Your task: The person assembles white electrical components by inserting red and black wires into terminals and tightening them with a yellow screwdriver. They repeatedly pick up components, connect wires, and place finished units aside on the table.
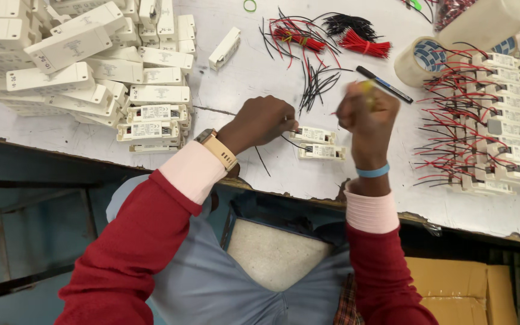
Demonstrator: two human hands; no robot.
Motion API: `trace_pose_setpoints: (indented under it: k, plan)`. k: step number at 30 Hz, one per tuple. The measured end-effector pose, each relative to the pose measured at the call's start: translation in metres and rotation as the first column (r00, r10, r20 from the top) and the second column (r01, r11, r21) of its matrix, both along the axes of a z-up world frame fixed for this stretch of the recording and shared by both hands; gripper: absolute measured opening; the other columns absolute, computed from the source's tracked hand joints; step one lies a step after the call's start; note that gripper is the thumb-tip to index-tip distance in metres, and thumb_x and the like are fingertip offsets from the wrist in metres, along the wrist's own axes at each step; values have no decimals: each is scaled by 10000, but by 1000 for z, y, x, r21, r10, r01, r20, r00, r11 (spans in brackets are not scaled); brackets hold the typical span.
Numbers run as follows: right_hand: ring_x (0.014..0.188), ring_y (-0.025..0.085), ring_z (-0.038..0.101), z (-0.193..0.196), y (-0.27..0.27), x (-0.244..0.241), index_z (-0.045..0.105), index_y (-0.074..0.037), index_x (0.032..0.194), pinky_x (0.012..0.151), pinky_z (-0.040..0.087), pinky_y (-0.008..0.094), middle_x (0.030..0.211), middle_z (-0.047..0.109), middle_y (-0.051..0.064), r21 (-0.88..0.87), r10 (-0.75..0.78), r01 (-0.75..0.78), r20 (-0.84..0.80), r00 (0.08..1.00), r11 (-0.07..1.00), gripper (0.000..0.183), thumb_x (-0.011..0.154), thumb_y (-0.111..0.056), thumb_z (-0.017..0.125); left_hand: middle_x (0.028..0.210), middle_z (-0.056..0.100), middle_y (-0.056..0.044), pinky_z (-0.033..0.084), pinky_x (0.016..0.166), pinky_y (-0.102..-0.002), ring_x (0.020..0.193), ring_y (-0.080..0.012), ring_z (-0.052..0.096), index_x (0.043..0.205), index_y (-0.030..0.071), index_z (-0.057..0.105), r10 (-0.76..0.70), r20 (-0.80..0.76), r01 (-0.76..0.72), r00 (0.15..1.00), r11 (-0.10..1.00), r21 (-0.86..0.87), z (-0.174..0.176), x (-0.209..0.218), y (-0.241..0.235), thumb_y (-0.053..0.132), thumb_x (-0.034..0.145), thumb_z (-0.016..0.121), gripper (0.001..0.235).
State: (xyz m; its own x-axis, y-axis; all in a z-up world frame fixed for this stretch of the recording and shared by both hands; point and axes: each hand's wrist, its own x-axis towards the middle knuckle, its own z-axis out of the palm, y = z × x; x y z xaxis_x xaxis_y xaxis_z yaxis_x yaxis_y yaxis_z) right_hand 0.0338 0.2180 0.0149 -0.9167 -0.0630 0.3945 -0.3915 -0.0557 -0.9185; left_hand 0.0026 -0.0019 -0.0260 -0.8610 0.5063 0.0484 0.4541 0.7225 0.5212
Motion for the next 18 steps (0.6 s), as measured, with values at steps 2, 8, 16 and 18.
trace_pose_setpoints:
  k: [2, 8, 16, 18]
  plan:
    - [619, 82, 505, -2, 9, 1, 652, -35, 811, 549, 397, 243, 698, 580, -7, 414, -87, 84, -11, 996, 907, 414, 953, -381, 826, 837, 738, -88, 527, 692, -458, 821, -307, 701, 899, 164, 771, 1, 12, -1, 1000, 1000, -15, 0, 0, -1, 324, 904, 717, 168]
    - [769, 254, 690, -27, 13, 2, 809, -95, 932, 693, 532, 379, 873, 712, 83, 801, -25, 120, -130, 991, 586, 316, 725, -310, 913, 859, 750, -82, 533, 729, -461, 839, -314, 701, 901, 152, 781, -34, -17, 35, 999, 999, 6, -3, -1, -1, 313, 890, 735, 168]
    - [848, 302, 689, -38, 66, 19, 790, -136, 1032, 728, 537, 407, 1001, 712, 55, 858, -250, 240, -136, 959, 454, 303, 810, -336, 840, 857, 751, -80, 526, 681, -448, 823, -307, 688, 992, 165, 799, -90, -22, 89, 996, 995, -45, 16, 8, 1, 285, 881, 717, 184]
    - [857, 302, 690, -36, 72, 24, 785, -136, 1045, 730, 539, 406, 1003, 709, 52, 876, -232, 214, -122, 965, 431, 324, 806, -349, 837, 882, 755, -74, 526, 664, -448, 800, -307, 695, 1047, 165, 781, -75, 28, 77, 997, 994, -75, 20, 10, 8, 284, 884, 707, 215]
